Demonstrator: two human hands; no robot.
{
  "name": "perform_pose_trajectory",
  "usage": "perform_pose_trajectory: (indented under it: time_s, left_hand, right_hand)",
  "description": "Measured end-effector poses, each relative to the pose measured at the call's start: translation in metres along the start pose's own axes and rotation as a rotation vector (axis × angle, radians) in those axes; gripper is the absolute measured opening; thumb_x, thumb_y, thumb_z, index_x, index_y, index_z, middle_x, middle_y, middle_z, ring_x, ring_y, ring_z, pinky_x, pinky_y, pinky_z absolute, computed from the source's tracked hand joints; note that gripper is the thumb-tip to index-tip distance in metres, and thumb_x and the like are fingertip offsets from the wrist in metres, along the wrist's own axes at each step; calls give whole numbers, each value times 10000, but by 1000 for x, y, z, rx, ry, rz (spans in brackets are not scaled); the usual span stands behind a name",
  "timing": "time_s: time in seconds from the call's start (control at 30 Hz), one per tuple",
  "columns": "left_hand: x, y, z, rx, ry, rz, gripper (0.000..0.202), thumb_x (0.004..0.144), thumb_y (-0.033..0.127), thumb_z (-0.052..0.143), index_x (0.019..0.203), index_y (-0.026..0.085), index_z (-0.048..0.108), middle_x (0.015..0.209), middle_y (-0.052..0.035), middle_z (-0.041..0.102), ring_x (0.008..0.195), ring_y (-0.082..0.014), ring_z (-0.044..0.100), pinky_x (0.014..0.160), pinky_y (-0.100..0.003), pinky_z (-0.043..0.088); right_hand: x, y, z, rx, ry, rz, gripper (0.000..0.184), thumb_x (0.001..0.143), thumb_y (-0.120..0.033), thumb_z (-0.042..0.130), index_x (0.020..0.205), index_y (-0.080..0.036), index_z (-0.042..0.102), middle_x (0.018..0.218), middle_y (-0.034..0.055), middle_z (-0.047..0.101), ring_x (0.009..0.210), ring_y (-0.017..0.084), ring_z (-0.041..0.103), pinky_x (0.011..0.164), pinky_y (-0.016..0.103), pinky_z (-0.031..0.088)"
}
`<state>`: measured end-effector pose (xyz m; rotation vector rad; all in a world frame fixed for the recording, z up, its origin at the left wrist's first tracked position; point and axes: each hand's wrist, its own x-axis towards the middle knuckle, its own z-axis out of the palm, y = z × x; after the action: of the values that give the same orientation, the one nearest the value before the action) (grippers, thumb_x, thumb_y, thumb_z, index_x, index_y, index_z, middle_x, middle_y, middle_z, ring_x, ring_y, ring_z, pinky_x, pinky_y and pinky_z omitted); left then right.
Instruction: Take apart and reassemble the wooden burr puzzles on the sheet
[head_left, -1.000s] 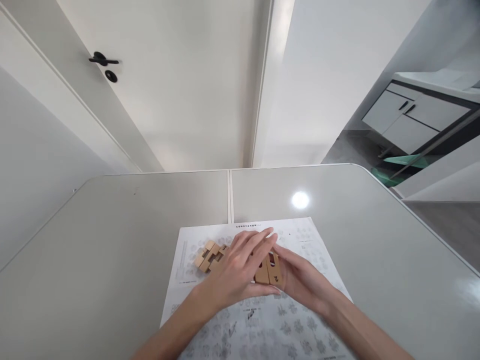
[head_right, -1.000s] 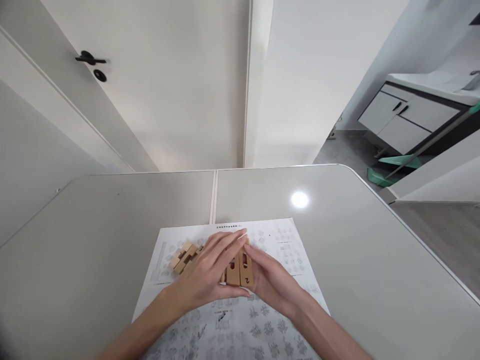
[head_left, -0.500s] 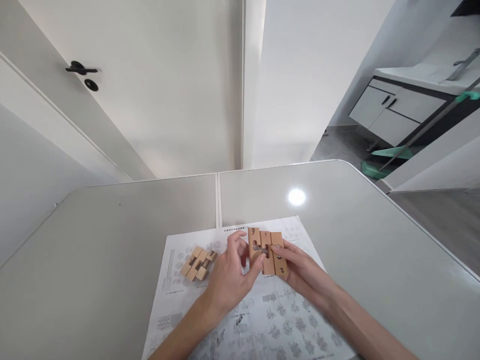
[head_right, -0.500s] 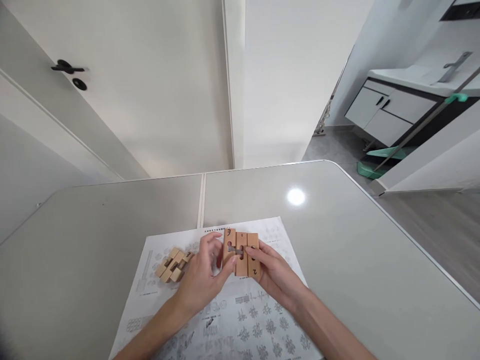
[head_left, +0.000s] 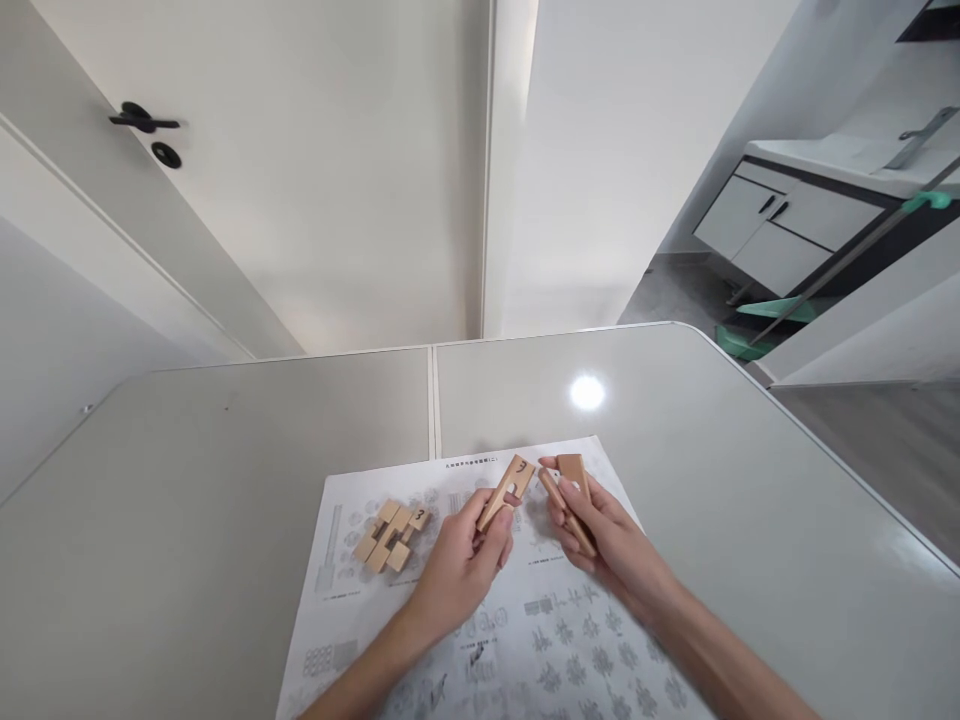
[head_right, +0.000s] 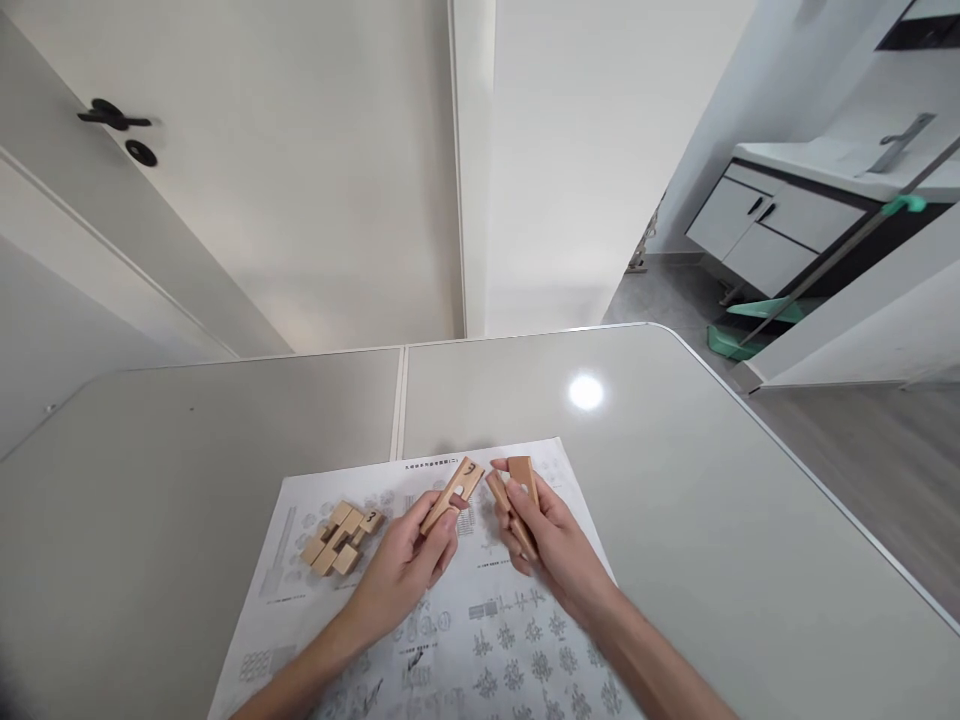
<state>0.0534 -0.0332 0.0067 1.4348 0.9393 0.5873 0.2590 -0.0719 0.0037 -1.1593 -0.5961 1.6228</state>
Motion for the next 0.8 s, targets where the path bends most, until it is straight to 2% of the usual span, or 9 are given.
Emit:
perform_pose_trajectory:
  time_s: [0.07, 0.13, 0.27, 0.43, 0.57, 0.67, 0.8]
  left_hand:
    - [-1, -2, -1, -37, -2, 11, 355, 1084, 546, 455, 1117, 206, 550, 647, 68, 451, 543, -113, 357, 527, -234, 318]
    - [-2, -2, -1, -72, -8, 22, 353, 1084, 543, 462, 1125, 203, 546, 640, 73, 427, 546, -111, 336, 531, -239, 301]
    - [-5, 2, -4, -125, -26, 31, 377, 1082, 560, 458, 1040, 198, 554, 644, 75, 366, 562, -109, 286, 540, -257, 255]
    - [-6, 7, -8, -94, -52, 10, 384, 1068, 563, 481, 994, 198, 575, 671, 68, 324, 580, -114, 275, 539, -268, 234]
    - [-5, 7, -7, 11, -71, 11, 415, 1050, 556, 507, 839, 199, 530, 652, 66, 327, 549, -104, 266, 520, -269, 220]
    - [-4, 3, -6, 67, -99, 21, 432, 1065, 535, 475, 792, 201, 496, 647, 59, 362, 536, -101, 279, 511, -266, 225]
    - [-4, 1, -4, 111, -133, 32, 395, 1072, 483, 463, 816, 191, 532, 629, 61, 377, 513, -98, 290, 491, -260, 220]
  right_hand:
    - [0, 2, -1, -14, -29, 32, 423, 952, -622, 714, 1197, -282, 663, 765, -58, 482, 518, 76, 299, 425, 201, 216]
    - [-1, 4, -1, -44, -70, 57, 416, 957, -626, 707, 1128, -249, 672, 749, -63, 428, 528, 72, 246, 442, 211, 179]
    - [-3, 5, 0, -138, -106, 62, 494, 921, -603, 767, 1232, -240, 645, 704, -86, 321, 564, 93, 240, 484, 234, 217]
    - [-4, 2, 0, -274, -164, 46, 544, 879, -558, 818, 1298, -281, 609, 775, -71, 400, 576, 93, 283, 501, 245, 269]
    - [-8, -1, 1, -371, -181, 42, 590, 933, -515, 768, 1432, -327, 514, 814, -57, 484, 583, 101, 357, 513, 234, 339]
    - [-11, -1, 4, -464, -187, -29, 502, 986, -466, 710, 1422, -305, 519, 849, -27, 558, 634, 129, 478, 549, 241, 438]
    - [-11, 7, 2, -511, -212, -148, 469, 1038, -424, 635, 1469, -314, 486, 1084, 51, 688, 877, 194, 684, 798, 319, 608]
